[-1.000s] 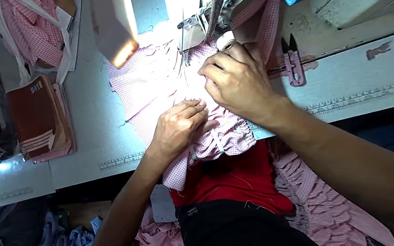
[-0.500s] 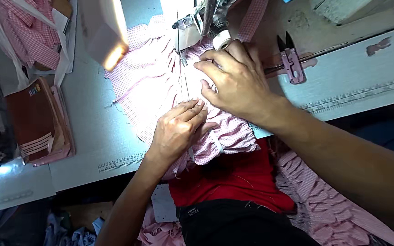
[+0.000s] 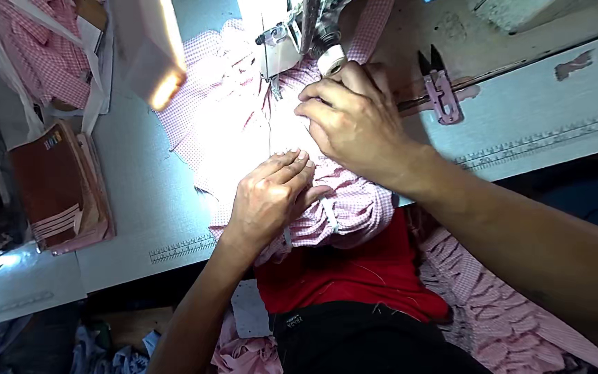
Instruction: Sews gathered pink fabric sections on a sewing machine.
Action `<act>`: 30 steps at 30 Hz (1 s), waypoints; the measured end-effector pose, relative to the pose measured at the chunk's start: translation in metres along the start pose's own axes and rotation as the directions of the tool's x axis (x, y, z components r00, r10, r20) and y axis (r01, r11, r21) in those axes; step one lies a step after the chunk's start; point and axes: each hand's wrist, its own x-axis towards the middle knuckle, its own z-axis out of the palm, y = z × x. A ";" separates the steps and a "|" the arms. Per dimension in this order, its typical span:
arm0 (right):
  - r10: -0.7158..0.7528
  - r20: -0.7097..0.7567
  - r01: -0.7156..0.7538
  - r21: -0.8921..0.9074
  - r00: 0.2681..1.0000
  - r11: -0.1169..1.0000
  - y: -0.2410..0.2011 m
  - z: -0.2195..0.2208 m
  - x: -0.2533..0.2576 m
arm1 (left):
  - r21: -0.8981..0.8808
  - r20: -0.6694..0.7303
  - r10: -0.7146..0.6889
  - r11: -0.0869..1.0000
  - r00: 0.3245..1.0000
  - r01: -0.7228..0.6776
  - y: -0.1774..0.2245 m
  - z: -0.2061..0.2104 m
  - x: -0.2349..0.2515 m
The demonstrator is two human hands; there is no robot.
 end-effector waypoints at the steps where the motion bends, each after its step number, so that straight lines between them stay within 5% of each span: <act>1: 0.027 0.017 -0.027 -0.001 1.000 1.000 0.000 -0.001 0.001 | -0.004 0.000 0.000 1.000 1.000 0.000 0.000 0.000 0.000; 15: 0.093 0.107 -0.090 -0.035 0.990 0.995 -0.006 -0.008 0.004 | 0.001 -0.010 -0.019 1.000 1.000 0.019 0.004 0.001 0.002; 30: -0.011 0.050 0.011 -0.008 0.999 1.000 -0.007 -0.008 -0.001 | 0.014 0.015 -0.030 0.999 0.999 0.030 0.005 -0.002 0.003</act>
